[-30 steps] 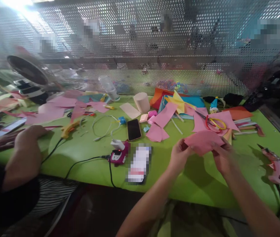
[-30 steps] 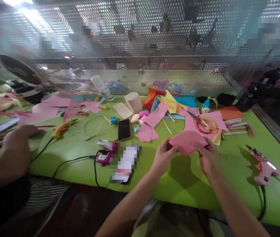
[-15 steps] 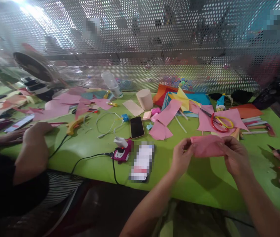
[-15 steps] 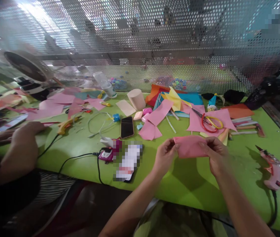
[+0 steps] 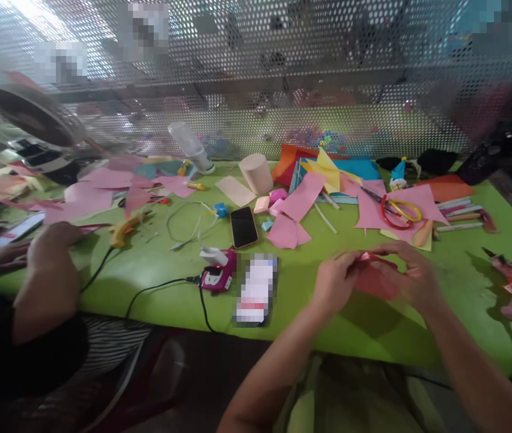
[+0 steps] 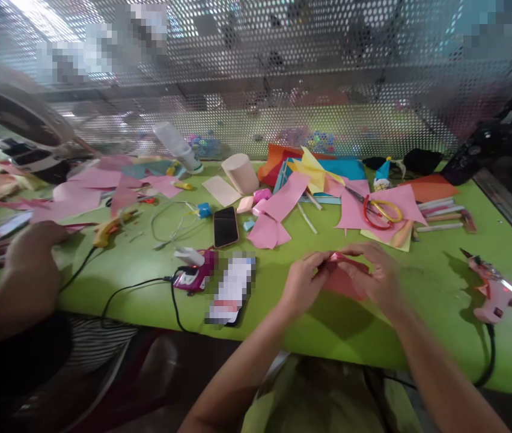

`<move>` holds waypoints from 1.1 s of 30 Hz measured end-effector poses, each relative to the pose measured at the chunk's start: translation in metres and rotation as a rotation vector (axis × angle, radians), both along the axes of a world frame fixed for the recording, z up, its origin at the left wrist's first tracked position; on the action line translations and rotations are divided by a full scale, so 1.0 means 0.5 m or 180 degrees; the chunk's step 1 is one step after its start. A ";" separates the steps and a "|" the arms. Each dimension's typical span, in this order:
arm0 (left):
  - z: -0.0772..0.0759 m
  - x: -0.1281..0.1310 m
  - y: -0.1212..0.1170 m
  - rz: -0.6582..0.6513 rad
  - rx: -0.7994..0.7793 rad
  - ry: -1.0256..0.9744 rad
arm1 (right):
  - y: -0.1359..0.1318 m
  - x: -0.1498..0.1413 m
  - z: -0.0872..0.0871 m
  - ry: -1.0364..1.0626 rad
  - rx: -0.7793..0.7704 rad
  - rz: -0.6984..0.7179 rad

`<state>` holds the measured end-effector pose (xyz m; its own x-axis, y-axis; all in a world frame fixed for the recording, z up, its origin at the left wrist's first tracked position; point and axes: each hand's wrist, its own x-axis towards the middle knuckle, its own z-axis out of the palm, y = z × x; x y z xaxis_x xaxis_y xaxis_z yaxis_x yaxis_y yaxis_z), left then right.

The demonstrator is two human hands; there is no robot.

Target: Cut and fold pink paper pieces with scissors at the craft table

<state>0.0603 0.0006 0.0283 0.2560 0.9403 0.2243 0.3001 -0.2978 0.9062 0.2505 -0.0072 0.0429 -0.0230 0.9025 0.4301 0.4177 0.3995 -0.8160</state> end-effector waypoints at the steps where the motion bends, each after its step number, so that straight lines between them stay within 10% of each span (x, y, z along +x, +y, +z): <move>1: 0.000 0.001 -0.001 -0.0027 -0.0012 0.0020 | 0.000 -0.002 0.001 0.0048 -0.0044 -0.0008; 33: -0.003 -0.011 0.003 -0.0298 -0.0740 -0.0509 | 0.014 0.028 -0.007 0.1420 -0.1087 -0.0340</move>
<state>0.0548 0.0022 0.0266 0.3227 0.9452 0.0502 0.1290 -0.0965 0.9869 0.2646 -0.0003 0.0393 0.1931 0.9793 0.0607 0.0266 0.0567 -0.9980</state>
